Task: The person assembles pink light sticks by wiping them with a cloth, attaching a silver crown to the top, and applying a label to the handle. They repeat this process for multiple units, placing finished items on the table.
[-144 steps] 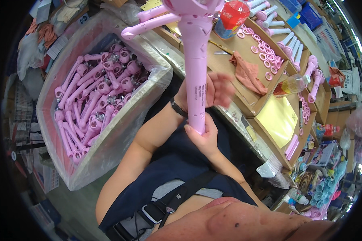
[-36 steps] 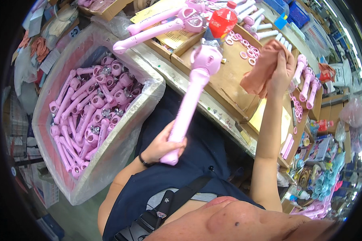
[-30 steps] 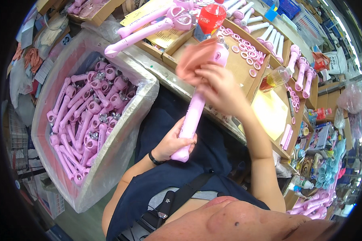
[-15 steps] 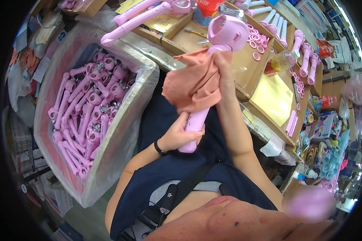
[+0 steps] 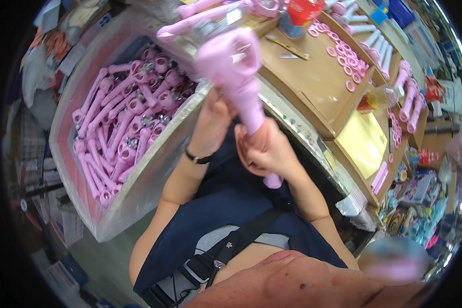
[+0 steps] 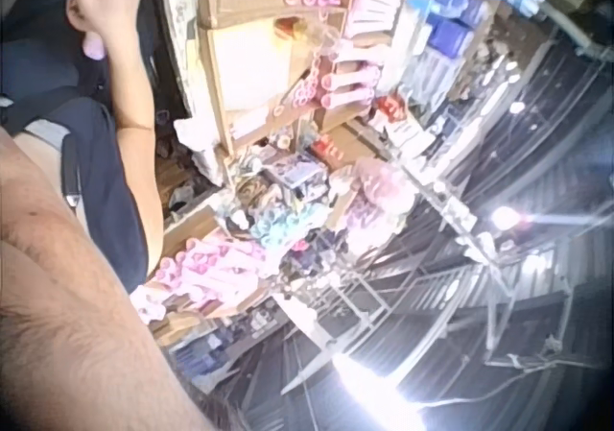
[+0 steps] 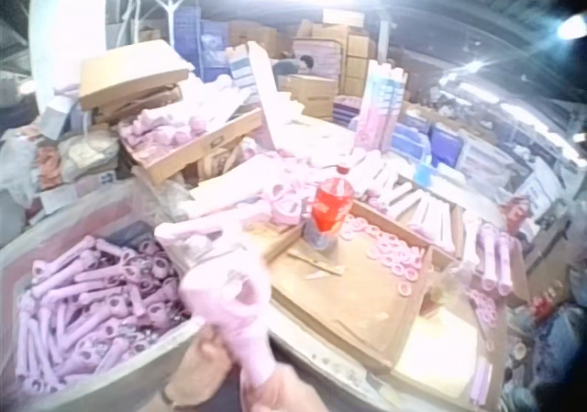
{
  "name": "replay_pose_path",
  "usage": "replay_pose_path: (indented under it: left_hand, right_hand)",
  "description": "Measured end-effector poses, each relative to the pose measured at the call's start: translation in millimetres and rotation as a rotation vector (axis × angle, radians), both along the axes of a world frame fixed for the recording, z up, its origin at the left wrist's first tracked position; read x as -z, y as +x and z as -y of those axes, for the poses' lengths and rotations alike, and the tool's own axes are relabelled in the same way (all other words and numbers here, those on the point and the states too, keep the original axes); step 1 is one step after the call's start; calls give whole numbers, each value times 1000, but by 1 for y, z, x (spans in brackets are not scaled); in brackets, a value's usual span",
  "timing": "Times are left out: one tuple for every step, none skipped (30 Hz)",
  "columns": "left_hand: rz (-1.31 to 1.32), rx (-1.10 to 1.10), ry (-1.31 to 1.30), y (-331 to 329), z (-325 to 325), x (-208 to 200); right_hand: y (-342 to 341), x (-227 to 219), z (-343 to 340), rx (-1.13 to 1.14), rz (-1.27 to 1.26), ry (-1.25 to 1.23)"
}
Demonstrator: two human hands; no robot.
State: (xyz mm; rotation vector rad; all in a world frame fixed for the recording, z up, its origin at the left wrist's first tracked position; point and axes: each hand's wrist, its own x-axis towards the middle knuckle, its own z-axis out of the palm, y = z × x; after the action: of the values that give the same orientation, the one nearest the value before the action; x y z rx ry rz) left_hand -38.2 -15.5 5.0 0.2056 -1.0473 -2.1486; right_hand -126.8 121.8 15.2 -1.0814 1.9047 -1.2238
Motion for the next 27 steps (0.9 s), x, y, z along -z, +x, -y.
replay_pose_path:
  left_hand:
    - [20,56,64,1,2,0]
    - [38,-42,48,-2,3,2]
    - [86,-117,39,-2,7,3]
    - [69,-175,75,-1,12,5]
    - [61,-246,124,0,19,7]
    - [-45,-278,278,5,27,9]
    - [-47,-244,302,6,33,10]
    - [-66,-192,311,8,37,12]
    - [-124,-101,305,9,39,13]
    - [-257,-43,341,9,43,14]
    - [-383,48,365,9,46,15]
    - [-541,125,422,7,48,16]
    - [-594,158,423,7,49,17]
    - [-651,233,387,4,49,17]
    - [-698,266,390,4,50,17]
    - [-672,271,327,4,50,16]
    - [-635,250,292,5,52,14]
    - [-584,235,236,7,53,11]
    - [-511,199,214,10,55,8]
    - [-423,166,168,14,59,3]
    - [-335,129,118,19,63,-2]
    - [-161,12,14,23,65,-7]
    - [-106,25,-102,27,69,-12]
    - [-9,55,-126,31,68,-15]
    - [106,80,-127,33,66,-17]
    - [176,139,-84,33,62,-18]
    - [252,216,-44,30,57,-18]
  right_hand:
    - [11,2,2,-77,-116,114]
    - [17,3,2,-51,-140,260]
    - [23,6,1,-39,-153,288]
    - [26,8,-4,-62,-174,392]
    - [25,12,-11,-92,-209,409]
    - [24,15,-19,-114,-243,470]
    - [21,19,-29,-141,-127,340]
    - [20,24,-36,-160,-9,251]
    - [20,28,-45,-173,112,160]
    - [20,34,-47,-129,430,29]
    - [22,39,-50,-104,636,-93]
    - [25,45,-51,-19,879,-155]
    - [28,51,-51,40,1121,-189]
    - [31,56,-50,99,1184,-147]
    - [32,61,-48,115,1411,-136]
    - [32,66,-46,66,1630,-79]
    - [30,71,-44,79,1872,-38]
    - [28,73,-43,-197,1447,-28]
    - [23,74,-43,-57,1471,66]
    - [18,72,-43,78,1489,159]
    - [13,67,-44,197,1559,250]
    - [5,63,-41,259,1319,186]
    - [-10,49,-49,410,1292,222]
    - [-17,40,-43,547,1224,-23]
    - [-27,25,-42,673,1238,-243]
    - [-35,11,-37,687,1108,-385]
    - [-39,-4,-34,537,980,-546]
